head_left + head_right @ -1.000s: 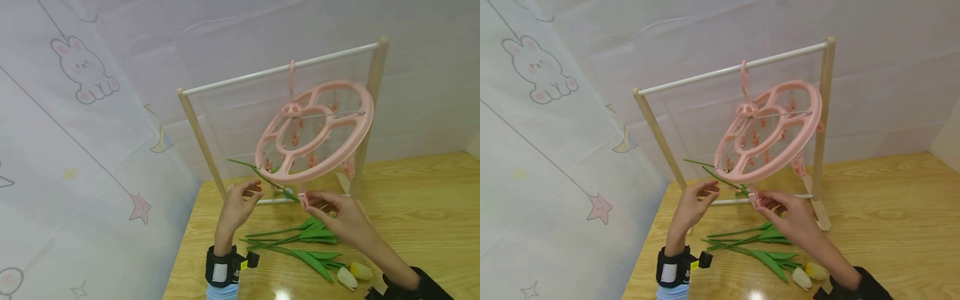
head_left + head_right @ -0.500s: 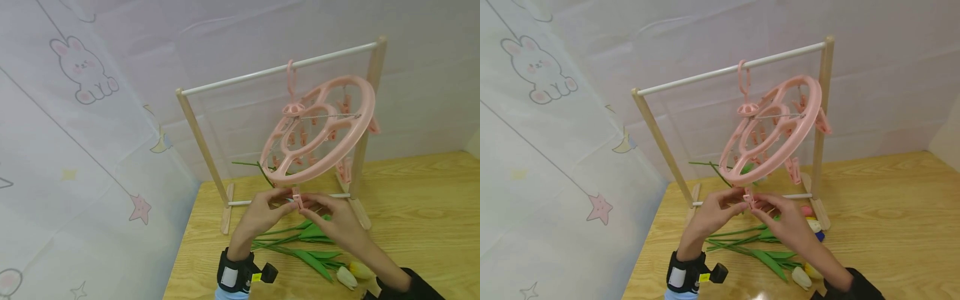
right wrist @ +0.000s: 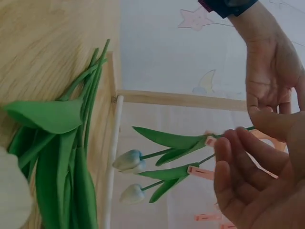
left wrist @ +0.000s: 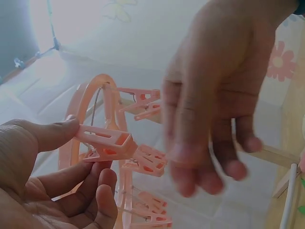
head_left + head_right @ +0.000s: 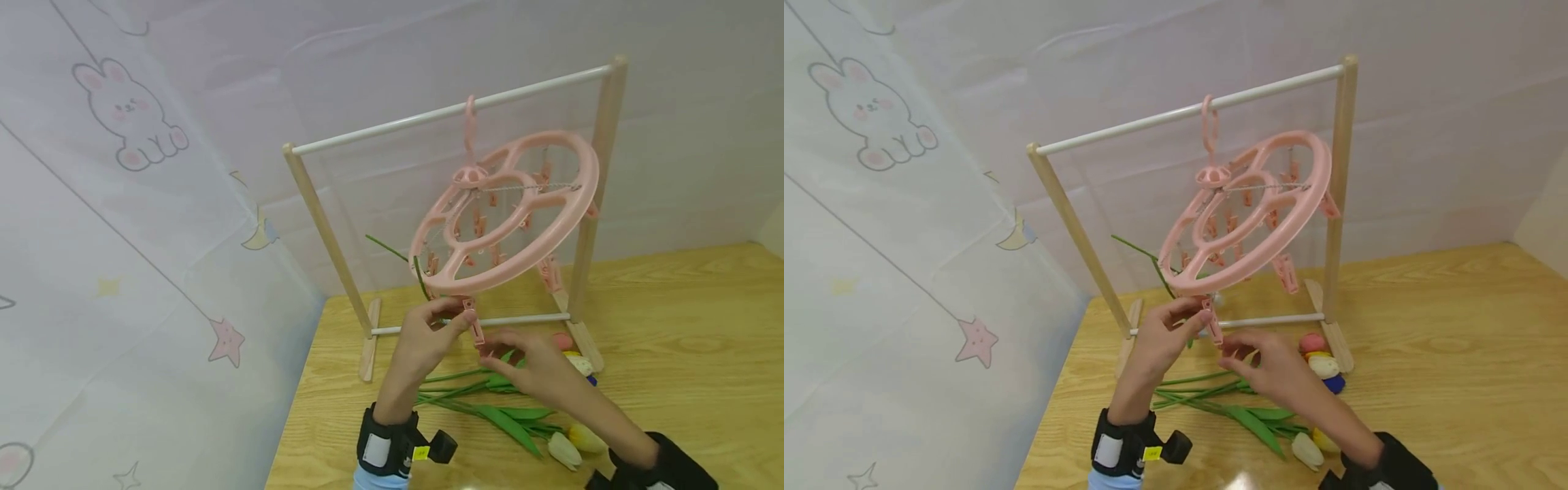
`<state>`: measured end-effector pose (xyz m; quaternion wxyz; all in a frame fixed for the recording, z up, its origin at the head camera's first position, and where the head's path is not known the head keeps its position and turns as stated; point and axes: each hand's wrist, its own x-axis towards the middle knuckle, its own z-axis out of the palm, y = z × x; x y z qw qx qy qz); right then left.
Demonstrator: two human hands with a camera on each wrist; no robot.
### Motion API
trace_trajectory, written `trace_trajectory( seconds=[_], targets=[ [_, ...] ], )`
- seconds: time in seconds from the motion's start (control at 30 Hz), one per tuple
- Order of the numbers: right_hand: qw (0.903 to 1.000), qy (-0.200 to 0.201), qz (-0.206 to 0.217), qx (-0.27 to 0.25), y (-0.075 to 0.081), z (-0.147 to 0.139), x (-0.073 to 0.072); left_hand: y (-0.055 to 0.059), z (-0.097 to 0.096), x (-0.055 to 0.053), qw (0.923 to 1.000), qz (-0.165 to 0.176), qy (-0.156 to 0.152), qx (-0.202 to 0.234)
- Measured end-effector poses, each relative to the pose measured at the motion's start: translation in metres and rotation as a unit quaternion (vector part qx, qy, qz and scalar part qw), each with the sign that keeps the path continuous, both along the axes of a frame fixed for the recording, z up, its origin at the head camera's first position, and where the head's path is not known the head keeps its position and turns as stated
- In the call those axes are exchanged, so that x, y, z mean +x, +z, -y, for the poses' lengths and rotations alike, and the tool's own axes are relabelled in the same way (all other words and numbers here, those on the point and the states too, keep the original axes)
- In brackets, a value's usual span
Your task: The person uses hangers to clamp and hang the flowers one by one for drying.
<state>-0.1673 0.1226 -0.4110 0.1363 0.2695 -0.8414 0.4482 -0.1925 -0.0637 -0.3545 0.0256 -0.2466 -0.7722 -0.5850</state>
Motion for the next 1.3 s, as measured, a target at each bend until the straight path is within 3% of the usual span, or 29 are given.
trace_trajectory(
  seconds=[0.1,0.2,0.33,0.43,0.57,0.7,0.77,1.0,1.3],
  targets=[
    [0.9941,0.041,0.019,0.099,-0.014,0.0,-0.003,0.004,0.006,0.0,1.0,0.0,0.005,-0.007],
    [0.9809,0.054,0.032,0.184,-0.029,0.003,-0.003,0.018,0.007,0.009,0.9998,-0.008,0.009,-0.014],
    [0.9654,0.018,0.037,0.258,-0.042,0.007,-0.003,0.036,0.008,0.02,0.9993,-0.014,0.021,-0.028],
    [0.9546,-0.027,0.016,0.296,-0.053,0.007,-0.009,0.037,0.01,0.021,0.9988,-0.013,0.028,-0.038],
    [0.9458,-0.067,-0.034,0.316,-0.068,0.004,-0.017,0.04,0.012,0.022,0.998,-0.012,0.035,-0.05],
    [0.9419,-0.081,-0.058,0.321,-0.075,0.001,-0.022,0.04,0.015,0.021,0.9976,-0.014,0.039,-0.056],
    [0.9424,-0.08,-0.055,0.32,-0.076,0.001,-0.024,0.039,0.016,0.02,0.9974,-0.015,0.04,-0.057],
    [0.9501,-0.061,0.001,0.306,-0.075,0.0,-0.025,0.01,0.02,0.0,0.9969,-0.033,0.039,-0.059],
    [0.9496,-0.053,-0.002,0.309,-0.082,-0.002,-0.025,0.005,0.019,-0.002,0.9968,-0.047,0.031,-0.058]
  ],
)
